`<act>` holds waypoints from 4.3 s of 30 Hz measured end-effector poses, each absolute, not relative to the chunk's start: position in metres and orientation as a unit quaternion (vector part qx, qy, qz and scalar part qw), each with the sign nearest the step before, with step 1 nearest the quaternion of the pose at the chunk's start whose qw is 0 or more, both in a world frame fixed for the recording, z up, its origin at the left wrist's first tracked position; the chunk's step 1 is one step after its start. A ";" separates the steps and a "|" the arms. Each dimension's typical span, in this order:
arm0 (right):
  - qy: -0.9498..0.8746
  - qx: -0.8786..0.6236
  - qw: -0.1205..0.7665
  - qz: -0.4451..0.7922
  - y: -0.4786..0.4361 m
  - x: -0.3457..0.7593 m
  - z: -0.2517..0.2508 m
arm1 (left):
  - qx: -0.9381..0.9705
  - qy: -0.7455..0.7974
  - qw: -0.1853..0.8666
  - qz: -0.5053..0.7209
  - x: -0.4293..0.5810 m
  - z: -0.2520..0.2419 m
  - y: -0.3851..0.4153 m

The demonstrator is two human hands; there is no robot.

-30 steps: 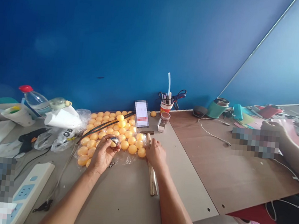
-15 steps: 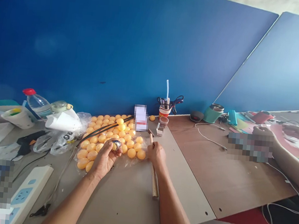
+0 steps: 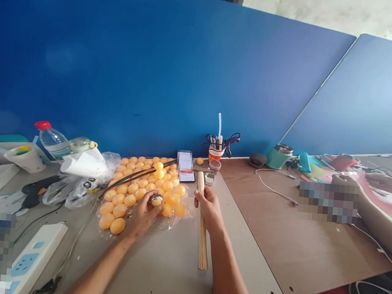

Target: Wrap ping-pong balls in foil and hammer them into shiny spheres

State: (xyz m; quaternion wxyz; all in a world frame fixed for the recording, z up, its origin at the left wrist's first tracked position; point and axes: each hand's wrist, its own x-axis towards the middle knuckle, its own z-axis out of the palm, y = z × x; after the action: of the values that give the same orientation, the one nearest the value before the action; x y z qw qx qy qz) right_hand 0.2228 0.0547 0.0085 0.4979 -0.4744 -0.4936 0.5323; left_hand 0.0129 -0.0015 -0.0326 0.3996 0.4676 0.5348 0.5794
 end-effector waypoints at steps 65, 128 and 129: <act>-0.735 -0.417 0.260 0.468 0.010 0.200 0.038 | 0.444 0.605 0.310 0.584 0.009 -0.029 0.000; -0.753 -0.396 0.255 0.460 0.005 0.189 0.034 | 0.383 0.577 0.384 0.610 0.009 -0.014 0.000; -0.746 -0.400 0.262 0.463 0.005 0.189 0.033 | 0.385 0.576 0.387 0.609 0.009 -0.014 0.000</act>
State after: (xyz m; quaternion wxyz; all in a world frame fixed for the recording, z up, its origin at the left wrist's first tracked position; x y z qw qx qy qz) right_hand 0.1889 0.0050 0.0334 0.2621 -0.3997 -0.7464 0.4631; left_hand 0.0091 0.0004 -0.0143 0.3870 0.3851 0.5755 0.6088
